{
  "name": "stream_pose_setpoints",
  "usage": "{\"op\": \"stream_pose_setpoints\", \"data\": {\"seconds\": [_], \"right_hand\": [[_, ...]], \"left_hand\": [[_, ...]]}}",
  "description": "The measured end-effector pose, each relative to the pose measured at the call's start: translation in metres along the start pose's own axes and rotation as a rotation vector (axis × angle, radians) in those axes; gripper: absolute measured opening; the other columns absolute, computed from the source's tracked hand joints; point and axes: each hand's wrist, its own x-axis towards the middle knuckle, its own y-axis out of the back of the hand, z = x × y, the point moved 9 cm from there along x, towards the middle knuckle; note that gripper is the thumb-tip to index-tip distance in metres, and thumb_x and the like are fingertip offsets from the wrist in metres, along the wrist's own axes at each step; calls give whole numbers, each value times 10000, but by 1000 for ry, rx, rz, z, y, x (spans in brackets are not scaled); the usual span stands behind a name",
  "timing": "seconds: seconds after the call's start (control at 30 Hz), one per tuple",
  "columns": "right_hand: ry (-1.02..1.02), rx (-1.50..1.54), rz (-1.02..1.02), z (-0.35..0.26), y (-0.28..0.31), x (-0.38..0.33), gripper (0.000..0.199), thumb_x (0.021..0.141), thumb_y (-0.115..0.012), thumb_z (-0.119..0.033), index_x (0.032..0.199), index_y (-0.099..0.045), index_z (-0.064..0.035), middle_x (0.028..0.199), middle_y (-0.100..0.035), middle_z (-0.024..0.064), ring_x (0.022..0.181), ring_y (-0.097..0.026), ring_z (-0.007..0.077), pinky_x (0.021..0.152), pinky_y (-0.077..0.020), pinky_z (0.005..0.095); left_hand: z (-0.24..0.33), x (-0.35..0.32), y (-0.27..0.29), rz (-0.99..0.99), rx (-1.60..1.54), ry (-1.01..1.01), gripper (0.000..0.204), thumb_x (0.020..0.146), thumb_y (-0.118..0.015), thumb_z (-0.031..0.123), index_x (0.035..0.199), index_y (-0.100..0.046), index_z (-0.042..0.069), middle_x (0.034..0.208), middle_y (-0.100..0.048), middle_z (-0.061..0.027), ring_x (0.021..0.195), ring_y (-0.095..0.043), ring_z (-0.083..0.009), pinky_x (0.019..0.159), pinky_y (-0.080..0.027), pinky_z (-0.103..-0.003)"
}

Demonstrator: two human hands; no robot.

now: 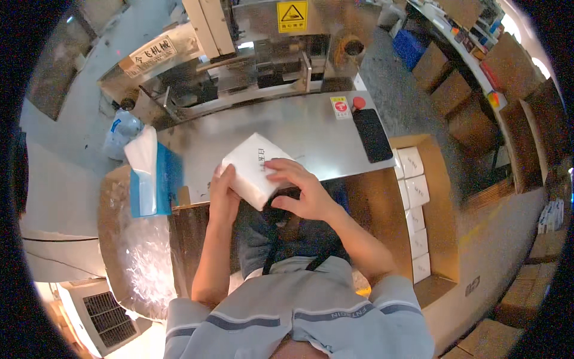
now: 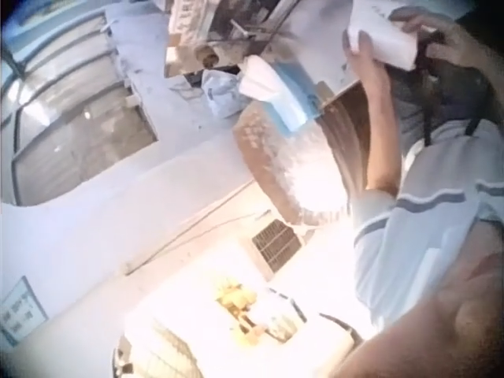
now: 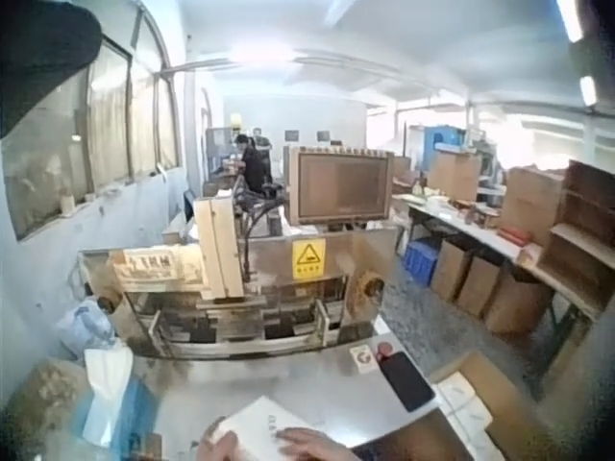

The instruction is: Packaging and sealing boxes of paper products using a heat-sealing machine and tape dispenser.

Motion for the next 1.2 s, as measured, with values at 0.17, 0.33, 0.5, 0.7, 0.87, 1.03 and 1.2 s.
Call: {"op": "stream_pose_setpoints", "data": {"seconds": [0.17, 0.33, 0.5, 0.7, 0.87, 1.03, 1.2], "right_hand": [[-41, -53, 69, -5, 8, -2, 343, 791, -780, -82, 1117, -680, -45, 1354, -596, 170, 1302, -525, 330, 1084, -401, 411], [-428, 459, 243, 62, 20, -15, 761, 882, -757, -173, 1463, -335, 79, 1340, -569, 197, 1213, -560, 228, 1030, -454, 359], [-617, 582, 195, 98, 15, -26, 710, 901, -735, -195, 1448, -378, 84, 1277, -613, 168, 1154, -595, 204, 990, -473, 329], [-606, 702, 423, 126, 36, -40, 719, 904, -723, -184, 1454, -355, 95, 1298, -600, 173, 1154, -600, 208, 983, -480, 326], [-543, 600, 363, 116, 35, -38, 758, 907, -721, -177, 1483, -304, 88, 1323, -582, 170, 1169, -591, 199, 1004, -469, 320], [-492, 615, 346, 105, 30, -34, 756, 899, -715, -105, 1496, -291, 81, 1344, -557, 164, 1209, -560, 208, 1034, -447, 335], [-481, 574, 325, 99, 19, -31, 733, 897, -706, -140, 1486, -318, 61, 1340, -561, 137, 1217, -551, 191, 1039, -436, 330]], "left_hand": [[-6, 7, 5, -33, -64, -8, 714, 885, -681, 205, 1472, -337, -13, 1328, -520, -154, 1231, -534, -265, 1037, -454, -385], [-6, 0, -29, -214, -47, 51, 794, 815, -703, 261, 1476, -353, -5, 1265, -553, -149, 1190, -555, -255, 1044, -442, -367], [-10, 29, -29, -227, 248, 105, 700, 893, -658, 233, 1485, -360, 10, 1211, -597, -122, 1109, -599, -216, 987, -475, -338], [11, 122, 2, -55, 90, 24, 571, 948, -624, 215, 1415, -410, -33, 1196, -618, -178, 1077, -648, -263, 958, -544, -369], [30, 221, 17, 45, -27, -29, 636, 922, -696, 177, 1424, -378, -53, 1142, -607, -187, 1039, -661, -280, 915, -567, -397], [43, 245, 10, 147, 168, -114, 525, 904, -739, 141, 1288, -448, -68, 1028, -646, -146, 872, -705, -237, 741, -610, -308], [49, 193, 43, 250, 160, -138, 245, 935, -695, 119, 1099, -611, -42, 952, -674, -91, 812, -702, -187, 693, -595, -271]]}}
